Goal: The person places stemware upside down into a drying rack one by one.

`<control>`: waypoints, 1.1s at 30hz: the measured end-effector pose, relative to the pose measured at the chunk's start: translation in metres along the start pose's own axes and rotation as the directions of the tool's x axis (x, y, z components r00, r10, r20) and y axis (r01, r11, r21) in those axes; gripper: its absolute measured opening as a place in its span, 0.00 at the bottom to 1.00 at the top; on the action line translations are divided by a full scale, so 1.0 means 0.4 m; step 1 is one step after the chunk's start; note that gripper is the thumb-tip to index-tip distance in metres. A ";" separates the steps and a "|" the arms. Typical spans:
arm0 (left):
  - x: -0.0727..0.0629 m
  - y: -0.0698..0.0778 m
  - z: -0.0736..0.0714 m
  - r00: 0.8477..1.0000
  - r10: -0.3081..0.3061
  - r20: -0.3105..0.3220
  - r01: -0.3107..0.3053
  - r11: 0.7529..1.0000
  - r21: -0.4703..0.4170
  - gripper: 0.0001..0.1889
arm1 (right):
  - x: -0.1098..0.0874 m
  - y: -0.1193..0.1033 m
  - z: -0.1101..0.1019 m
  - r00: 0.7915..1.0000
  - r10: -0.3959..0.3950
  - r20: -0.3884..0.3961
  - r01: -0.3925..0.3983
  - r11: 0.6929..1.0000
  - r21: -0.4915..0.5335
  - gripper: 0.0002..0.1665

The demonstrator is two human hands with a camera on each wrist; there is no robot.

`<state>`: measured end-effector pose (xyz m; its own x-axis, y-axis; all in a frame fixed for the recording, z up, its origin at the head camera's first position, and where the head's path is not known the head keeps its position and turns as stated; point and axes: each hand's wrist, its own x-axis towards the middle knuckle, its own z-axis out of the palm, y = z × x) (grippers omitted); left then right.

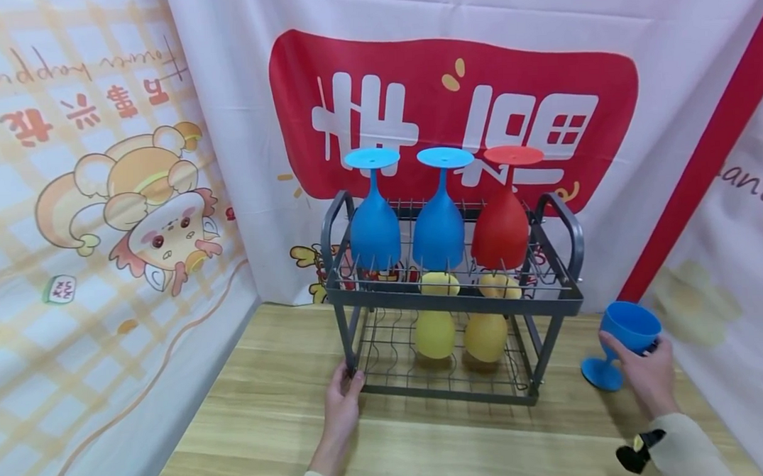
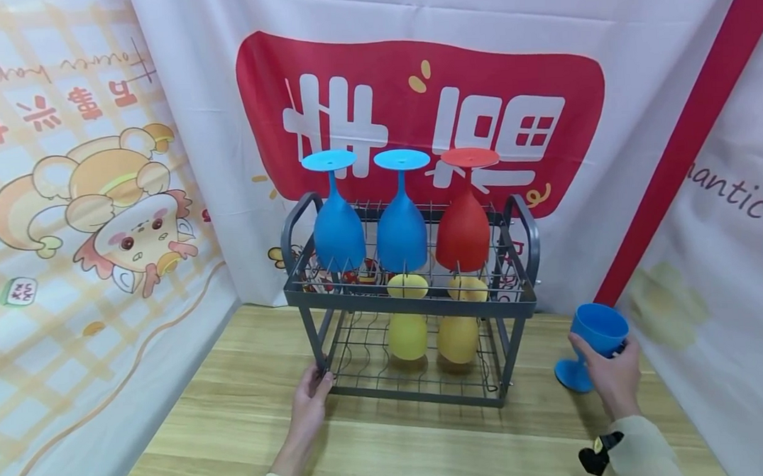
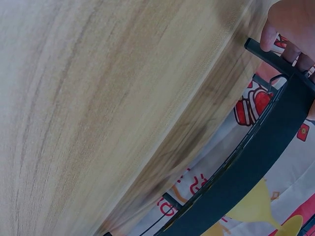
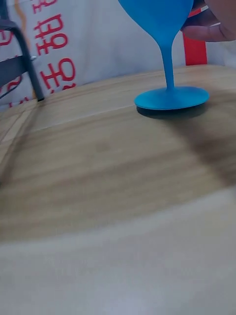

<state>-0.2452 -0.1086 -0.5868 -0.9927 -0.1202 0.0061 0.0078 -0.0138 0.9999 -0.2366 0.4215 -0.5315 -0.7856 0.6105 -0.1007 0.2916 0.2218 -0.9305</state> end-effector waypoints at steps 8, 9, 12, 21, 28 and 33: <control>0.005 0.001 -0.001 1.000 -0.017 0.002 0.017 1.000 0.006 0.29 | -0.078 0.023 -0.014 0.998 -0.014 0.057 0.018 0.997 -0.071 0.73; 0.006 0.001 -0.001 1.000 -0.017 0.002 0.017 1.000 0.007 0.30 | -0.090 0.022 -0.013 0.998 -0.010 0.065 0.015 0.997 -0.074 0.73; 0.006 0.003 0.000 1.000 -0.009 0.004 0.009 1.000 0.015 0.31 | -0.128 0.011 -0.007 0.996 0.004 0.092 0.004 0.996 -0.086 0.74; 0.003 -0.003 -0.003 1.000 -0.001 0.001 0.001 1.000 0.023 0.31 | -0.236 -0.020 0.025 0.992 -0.019 0.122 0.032 0.994 -0.107 0.74; 0.000 -0.002 -0.006 1.000 0.005 0.001 -0.005 1.000 0.023 0.30 | -0.300 -0.026 0.043 0.993 -0.015 0.120 0.035 0.986 -0.161 0.75; 0.001 -0.002 -0.002 1.000 0.010 0.001 -0.010 1.000 0.029 0.30 | -0.345 -0.036 0.055 0.988 -0.069 0.135 0.087 0.987 -0.135 0.72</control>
<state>-0.2454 -0.1093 -0.5876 -0.9927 -0.1196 0.0156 0.0138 0.0162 0.9998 -0.1445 0.3172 -0.5119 -0.8702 0.4855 -0.0832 0.2933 0.3750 -0.8794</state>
